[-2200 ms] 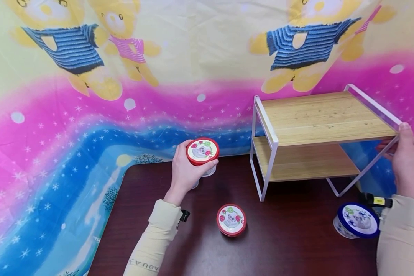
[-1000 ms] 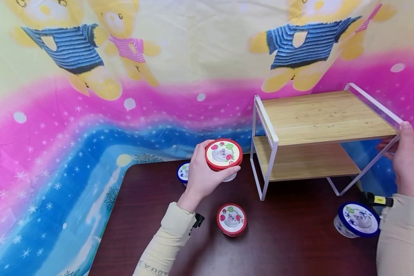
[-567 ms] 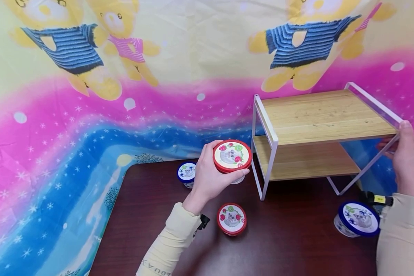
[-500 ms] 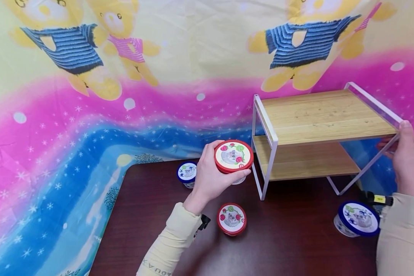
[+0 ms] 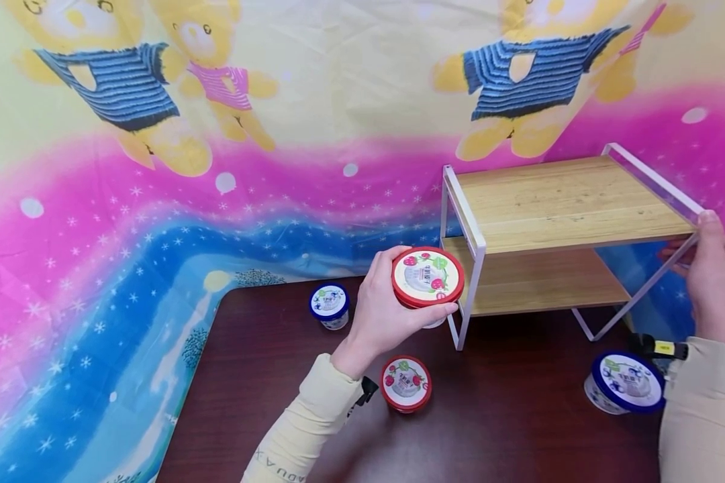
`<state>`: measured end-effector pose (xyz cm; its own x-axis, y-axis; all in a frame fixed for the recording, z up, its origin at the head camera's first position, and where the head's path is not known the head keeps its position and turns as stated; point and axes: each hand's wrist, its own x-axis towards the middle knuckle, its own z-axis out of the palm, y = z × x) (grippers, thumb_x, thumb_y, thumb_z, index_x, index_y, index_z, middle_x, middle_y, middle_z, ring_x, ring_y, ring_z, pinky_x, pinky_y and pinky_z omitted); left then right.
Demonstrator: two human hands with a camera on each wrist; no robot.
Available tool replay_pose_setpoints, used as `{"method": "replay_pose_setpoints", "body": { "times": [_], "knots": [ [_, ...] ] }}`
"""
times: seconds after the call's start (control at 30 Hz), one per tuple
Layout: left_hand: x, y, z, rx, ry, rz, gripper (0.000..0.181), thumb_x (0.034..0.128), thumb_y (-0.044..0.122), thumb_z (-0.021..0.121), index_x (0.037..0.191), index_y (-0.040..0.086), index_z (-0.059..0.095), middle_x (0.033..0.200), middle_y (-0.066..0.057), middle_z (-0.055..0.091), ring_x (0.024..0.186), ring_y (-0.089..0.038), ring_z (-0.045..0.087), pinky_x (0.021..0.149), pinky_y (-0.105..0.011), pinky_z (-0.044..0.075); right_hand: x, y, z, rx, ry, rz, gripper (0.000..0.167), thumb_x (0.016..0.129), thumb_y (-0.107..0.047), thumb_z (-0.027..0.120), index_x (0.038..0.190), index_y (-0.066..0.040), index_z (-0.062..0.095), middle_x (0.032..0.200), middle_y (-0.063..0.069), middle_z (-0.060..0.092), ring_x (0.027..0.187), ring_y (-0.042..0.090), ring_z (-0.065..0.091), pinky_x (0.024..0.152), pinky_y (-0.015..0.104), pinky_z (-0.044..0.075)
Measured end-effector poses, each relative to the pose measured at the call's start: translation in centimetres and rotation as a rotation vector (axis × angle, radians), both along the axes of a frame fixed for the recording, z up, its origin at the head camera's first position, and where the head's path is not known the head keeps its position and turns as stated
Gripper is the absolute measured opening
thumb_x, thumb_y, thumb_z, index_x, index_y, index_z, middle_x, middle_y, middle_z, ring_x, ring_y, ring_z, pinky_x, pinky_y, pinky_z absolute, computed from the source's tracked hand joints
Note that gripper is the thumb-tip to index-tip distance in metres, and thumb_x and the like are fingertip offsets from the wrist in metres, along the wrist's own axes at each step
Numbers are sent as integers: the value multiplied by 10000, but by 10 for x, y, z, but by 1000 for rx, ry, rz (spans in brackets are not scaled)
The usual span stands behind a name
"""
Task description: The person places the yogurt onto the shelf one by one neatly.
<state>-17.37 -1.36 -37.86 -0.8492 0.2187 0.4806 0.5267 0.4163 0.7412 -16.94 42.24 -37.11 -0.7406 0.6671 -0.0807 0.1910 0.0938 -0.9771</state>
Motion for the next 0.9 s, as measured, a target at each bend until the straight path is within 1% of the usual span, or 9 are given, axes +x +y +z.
{"method": "replay_pose_setpoints", "body": {
  "times": [0.13, 0.33, 0.5, 0.63, 0.8, 0.9],
  "knots": [
    [1, 5, 3, 7, 9, -24, 940, 704, 516, 901, 1442, 189, 420, 1266, 100, 517, 1152, -52, 508, 769, -261, 571, 0, 1, -1, -1, -6, 0, 742, 883, -737, 426, 1517, -355, 480, 1022, -240, 567, 876, -82, 541, 1177, 339, 237],
    [4, 14, 12, 10, 30, -59, 944, 696, 536, 899, 1435, 198, 418, 1255, 127, 505, 1139, -26, 499, 775, -245, 565, -1, 1, -1, 4, 7, 1, 721, 907, -719, 430, 1517, -338, 485, 995, -230, 564, 861, -81, 543, 1172, 323, 252],
    [5, 19, 20, 6, 37, -78, 953, 696, 534, 899, 1438, 175, 421, 1257, 123, 501, 1138, -18, 490, 791, -239, 558, -2, 0, -1, 9, 2, 4, 720, 908, -721, 417, 1516, -343, 484, 999, -231, 566, 865, -84, 543, 1176, 329, 244],
    [5, 23, 25, 10, 38, -92, 941, 696, 529, 900, 1431, 194, 418, 1257, 127, 499, 1137, -12, 488, 793, -226, 555, -2, 0, 0, 6, -2, 1, 726, 904, -721, 415, 1521, -343, 477, 999, -231, 564, 864, -84, 542, 1173, 328, 250],
    [5, 27, 32, 29, 48, -116, 921, 714, 490, 902, 1433, 188, 412, 1274, 101, 508, 1155, -25, 485, 798, -214, 551, -2, 1, 0, 4, 2, 2, 714, 919, -708, 417, 1526, -334, 471, 981, -222, 558, 851, -77, 538, 1176, 331, 249],
    [6, 30, 37, 41, 39, -127, 912, 716, 473, 905, 1430, 191, 412, 1276, 92, 517, 1155, -27, 487, 792, -209, 551, -2, 1, 0, 1, 1, -4, 719, 913, -711, 419, 1523, -334, 476, 985, -223, 561, 849, -78, 543, 1170, 322, 259]
  ]
}}
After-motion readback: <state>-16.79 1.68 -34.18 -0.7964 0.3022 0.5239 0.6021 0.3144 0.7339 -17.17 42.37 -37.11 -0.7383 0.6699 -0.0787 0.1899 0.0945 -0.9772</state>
